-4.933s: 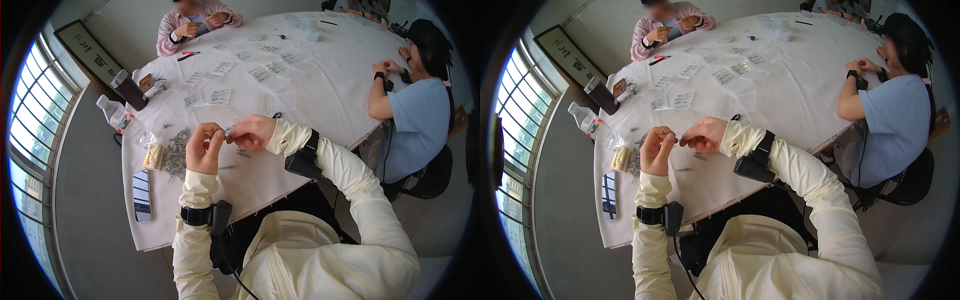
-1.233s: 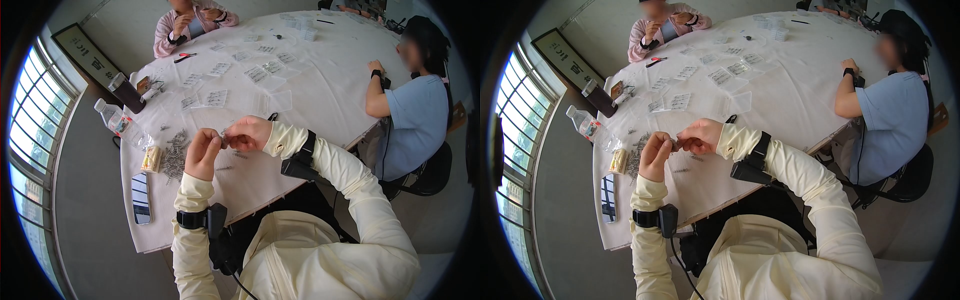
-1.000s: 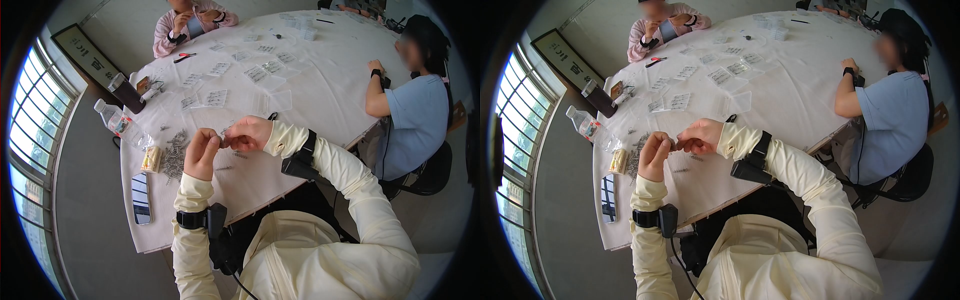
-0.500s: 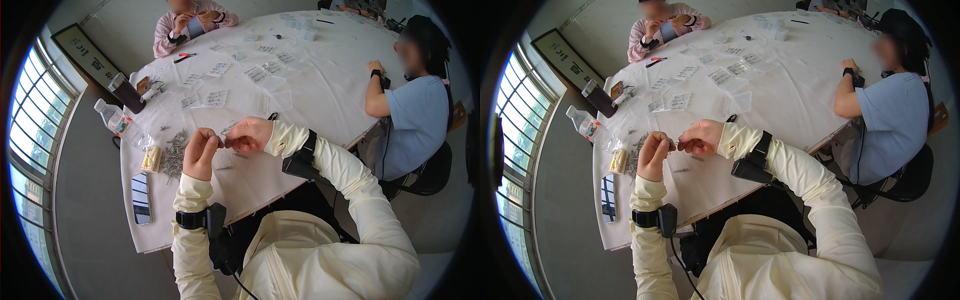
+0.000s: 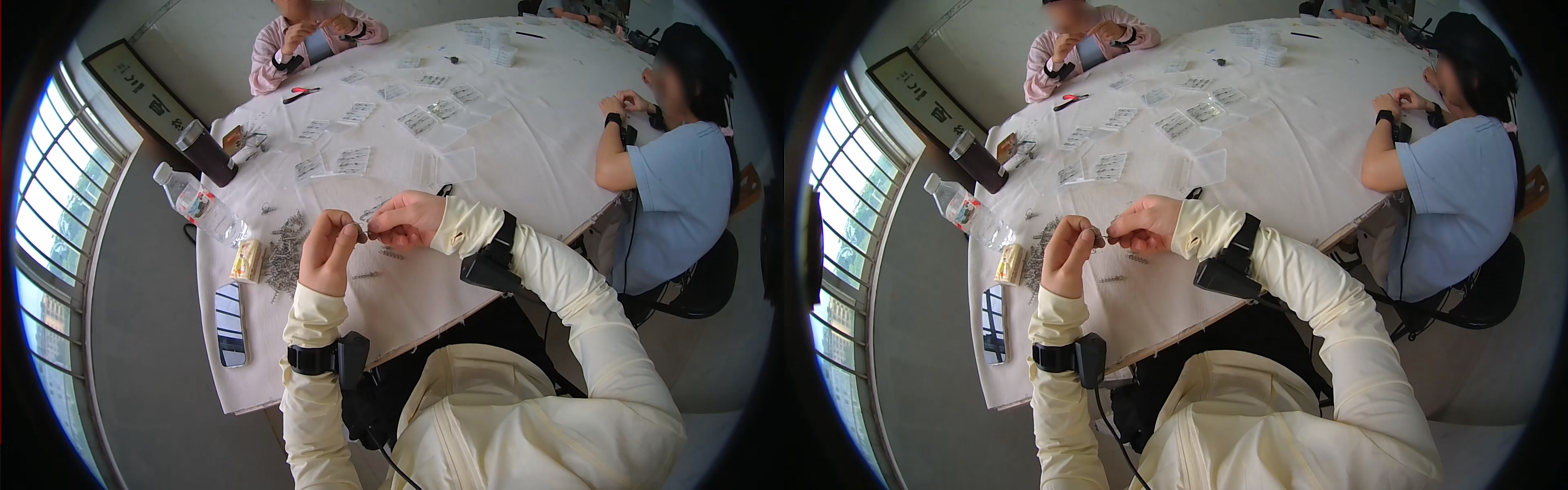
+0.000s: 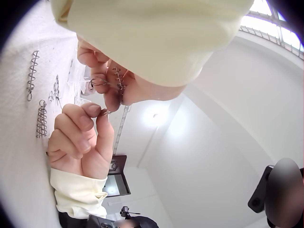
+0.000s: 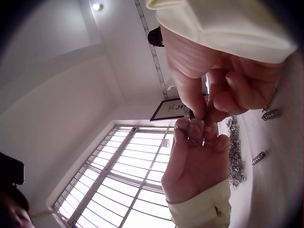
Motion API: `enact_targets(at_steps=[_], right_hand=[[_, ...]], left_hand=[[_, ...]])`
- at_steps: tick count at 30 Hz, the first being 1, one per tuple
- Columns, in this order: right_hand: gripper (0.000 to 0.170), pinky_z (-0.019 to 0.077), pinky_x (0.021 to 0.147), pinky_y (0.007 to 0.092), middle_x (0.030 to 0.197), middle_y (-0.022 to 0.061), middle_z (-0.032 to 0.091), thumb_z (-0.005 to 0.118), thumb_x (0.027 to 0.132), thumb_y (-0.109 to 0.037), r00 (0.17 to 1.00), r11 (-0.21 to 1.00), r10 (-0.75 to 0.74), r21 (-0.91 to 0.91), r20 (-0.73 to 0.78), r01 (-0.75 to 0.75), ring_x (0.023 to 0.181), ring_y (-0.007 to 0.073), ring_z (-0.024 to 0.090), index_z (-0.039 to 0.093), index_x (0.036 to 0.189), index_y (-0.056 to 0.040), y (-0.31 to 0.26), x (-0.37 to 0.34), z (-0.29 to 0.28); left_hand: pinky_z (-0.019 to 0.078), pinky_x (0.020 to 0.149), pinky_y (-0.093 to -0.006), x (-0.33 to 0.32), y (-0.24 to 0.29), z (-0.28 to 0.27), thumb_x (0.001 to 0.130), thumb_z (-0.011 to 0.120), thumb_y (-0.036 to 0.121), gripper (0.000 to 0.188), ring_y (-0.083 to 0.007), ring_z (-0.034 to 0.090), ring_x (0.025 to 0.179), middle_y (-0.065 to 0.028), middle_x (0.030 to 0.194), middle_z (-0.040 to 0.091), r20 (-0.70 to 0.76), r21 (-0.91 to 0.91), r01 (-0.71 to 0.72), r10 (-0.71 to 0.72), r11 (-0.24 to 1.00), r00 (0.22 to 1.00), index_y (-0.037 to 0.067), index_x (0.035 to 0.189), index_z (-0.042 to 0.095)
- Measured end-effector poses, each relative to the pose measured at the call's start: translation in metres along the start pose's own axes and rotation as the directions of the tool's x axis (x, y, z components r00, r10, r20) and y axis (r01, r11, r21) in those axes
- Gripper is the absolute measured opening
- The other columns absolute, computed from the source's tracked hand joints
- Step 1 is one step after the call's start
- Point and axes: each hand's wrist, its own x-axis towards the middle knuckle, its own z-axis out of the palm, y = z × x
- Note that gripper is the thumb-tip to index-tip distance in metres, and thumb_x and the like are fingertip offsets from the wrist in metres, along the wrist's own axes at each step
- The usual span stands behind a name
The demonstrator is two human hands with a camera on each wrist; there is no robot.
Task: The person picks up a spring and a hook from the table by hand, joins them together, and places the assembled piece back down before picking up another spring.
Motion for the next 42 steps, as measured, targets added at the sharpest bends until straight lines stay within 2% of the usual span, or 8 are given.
enact_targets(at_steps=[4,7,9,15,18,31,36,42], right_hand=[[0.016,0.0427,0.051,0.0169,0.075,0.0019,0.062,0.068,0.088,-0.018,1.0,1.0,0.004,0.004,-0.004,-0.004,0.056,0.0049,0.052,0.067,0.09,-0.0021,-0.001,-0.001,0.001],[0.02,0.0386,0.052,0.0198,0.073,0.0007,0.059,0.065,0.09,-0.019,0.994,0.995,-0.073,-0.072,-0.086,0.067,0.056,0.0062,0.049,0.066,0.095,0.0002,-0.005,-0.004,0.009],[0.018,0.0413,0.054,0.0199,0.075,-0.0003,0.06,0.065,0.091,-0.017,0.958,0.93,-0.257,-0.302,-0.131,0.208,0.06,0.0057,0.052,0.066,0.097,-0.0002,-0.008,-0.006,0.013],[0.017,0.046,0.06,0.0212,0.077,-0.0006,0.063,0.067,0.089,-0.016,0.841,0.784,-0.516,-0.484,-0.163,0.388,0.067,0.0054,0.055,0.066,0.093,0.0002,-0.003,-0.003,0.025],[0.015,0.0464,0.062,0.0218,0.077,-0.0003,0.064,0.067,0.09,-0.015,0.8,0.729,-0.578,-0.541,-0.16,0.419,0.067,0.0051,0.056,0.065,0.091,0.0004,0.001,0.001,0.024],[0.015,0.0481,0.066,0.0227,0.079,0.001,0.066,0.066,0.091,-0.015,0.778,0.675,-0.615,-0.597,-0.129,0.435,0.071,0.0054,0.058,0.065,0.092,0.0005,0.001,-0.002,0.025],[0.015,0.0482,0.066,0.0221,0.081,0.0007,0.067,0.066,0.09,-0.013,0.832,0.735,-0.535,-0.563,-0.143,0.376,0.072,0.0055,0.059,0.066,0.094,0.0005,-0.002,-0.004,0.026],[0.013,0.0493,0.068,0.022,0.084,0.0029,0.068,0.068,0.088,-0.011,0.823,0.763,-0.551,-0.483,-0.138,0.429,0.074,0.0062,0.061,0.065,0.093,0.0011,0.001,-0.002,0.025]], left_hand=[[0.0399,0.076,-0.0237,0.0,-0.003,-0.001,0.098,0.051,0.012,0.009,-0.0097,0.052,0.083,-0.0004,0.086,0.056,-0.035,0.031,-0.023,0.024,0.999,0.999,0.003,0.097,0.054],[0.0401,0.074,-0.0229,0.001,-0.008,-0.004,0.097,0.053,0.012,0.01,-0.0092,0.052,0.081,-0.0012,0.087,0.058,-0.111,0.086,-0.014,0.024,0.996,0.994,0.002,0.097,0.055],[0.0426,0.074,-0.0231,0.003,-0.015,-0.008,0.097,0.054,0.01,0.009,-0.0095,0.055,0.081,-0.0023,0.086,0.059,-0.146,0.103,-0.025,0.04,0.994,0.988,0.001,0.097,0.055],[0.0437,0.078,-0.0248,0.002,-0.019,-0.002,0.096,0.055,0.008,0.008,-0.0104,0.055,0.083,-0.0026,0.087,0.059,-0.221,0.136,0.004,0.026,0.991,0.975,0.001,0.097,0.056],[0.0433,0.077,-0.0246,0.002,-0.017,0.002,0.096,0.055,0.009,0.008,-0.0102,0.055,0.083,-0.0027,0.088,0.06,-0.215,0.109,0.012,0.012,0.994,0.976,0.001,0.097,0.056],[0.0428,0.075,-0.0238,0.002,-0.013,0.001,0.096,0.056,0.009,0.008,-0.0093,0.055,0.082,-0.0025,0.087,0.061,-0.201,0.14,0.013,0.016,0.99,0.979,0.001,0.097,0.057],[0.043,0.076,-0.024,0.002,-0.011,0.002,0.095,0.055,0.007,0.007,-0.0099,0.056,0.083,-0.0025,0.087,0.061,-0.168,0.103,-0.032,0.049,0.994,0.984,0.001,0.096,0.057],[0.0428,0.076,-0.0238,0.002,-0.011,0.002,0.095,0.055,0.007,0.007,-0.0099,0.056,0.082,-0.0024,0.087,0.061,-0.187,0.104,-0.039,0.058,0.994,0.981,0.001,0.096,0.057]])
